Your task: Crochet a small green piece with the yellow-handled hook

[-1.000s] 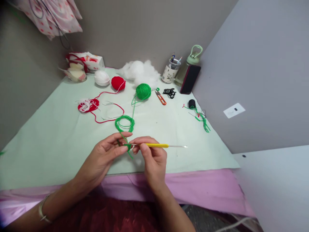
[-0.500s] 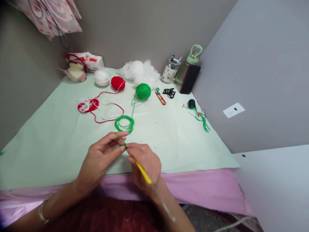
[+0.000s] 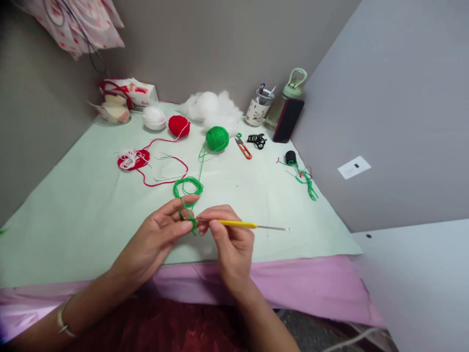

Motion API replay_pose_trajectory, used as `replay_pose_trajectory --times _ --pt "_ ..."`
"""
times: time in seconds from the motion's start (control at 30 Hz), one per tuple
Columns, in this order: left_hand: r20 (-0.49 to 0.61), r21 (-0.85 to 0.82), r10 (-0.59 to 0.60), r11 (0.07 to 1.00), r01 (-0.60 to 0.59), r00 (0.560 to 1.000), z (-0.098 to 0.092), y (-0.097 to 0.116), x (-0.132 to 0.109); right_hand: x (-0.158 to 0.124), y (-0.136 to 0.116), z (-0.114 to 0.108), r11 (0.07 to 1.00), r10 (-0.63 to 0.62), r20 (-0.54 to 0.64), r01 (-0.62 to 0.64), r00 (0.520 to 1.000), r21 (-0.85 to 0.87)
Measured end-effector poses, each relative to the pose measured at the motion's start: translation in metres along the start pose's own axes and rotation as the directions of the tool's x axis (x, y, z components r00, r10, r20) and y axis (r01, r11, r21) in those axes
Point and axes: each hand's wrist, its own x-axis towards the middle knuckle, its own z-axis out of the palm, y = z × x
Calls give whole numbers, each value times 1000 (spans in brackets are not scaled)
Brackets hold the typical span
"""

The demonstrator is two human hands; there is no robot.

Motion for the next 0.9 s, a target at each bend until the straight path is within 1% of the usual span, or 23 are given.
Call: replay_pose_trajectory --times 0.07,0.17,0.23,0.3,0.33,0.37,0.4,0.43,0.5,0.53,0.6,0.67,0.77,0.9 --pt "9 61 44 997 -44 999 0 -3 -1 1 1 2 999 -19 20 20 1000 -34" --pt "-3 108 80 991 -79 997 0 -6 -2 -4 4 3 978 -101 34 105 994 -182" --pt "-16 66 61 996 -60 998 1 -6 -2 -9 6 0 911 -205 95 226 974 -345" --pt "2 -22 -19 1000 19 1000 2 -5 0 -12 7 -3 797 -324 175 368 930 -478" --pt "20 -68 -69 995 70 997 2 -3 1 -12 7 -5 767 -351 191 398 917 -504" --pt "38 -110 -110 987 114 993 1 -2 3 -11 6 -6 775 -347 170 385 922 -502" --pt "48 -143 -134 980 140 990 0 -1 4 -10 5 -7 817 -317 117 334 941 -470" --pt "48 -166 -139 975 145 989 -1 1 5 -8 4 -8 875 -261 47 257 964 -410" --pt "11 -156 -100 983 101 995 -2 2 6 -4 2 -6 967 -116 -65 98 991 -234" --pt "-12 -120 -65 991 63 998 -3 3 5 -2 1 -5 988 -58 -83 45 995 -147" --pt "-40 -18 4 1000 -5 999 -3 2 4 0 2 -2 999 1 -53 -3 999 -38" --pt "-27 56 40 998 -38 999 -1 1 3 0 4 1 999 4 -18 -5 1000 -37" --pt "12 76 25 997 -26 1000 0 0 1 0 7 1 997 20 -22 -22 1000 -76" --pt "4 104 30 994 -30 1000 -1 2 0 3 8 -3 992 118 -17 -117 993 53"
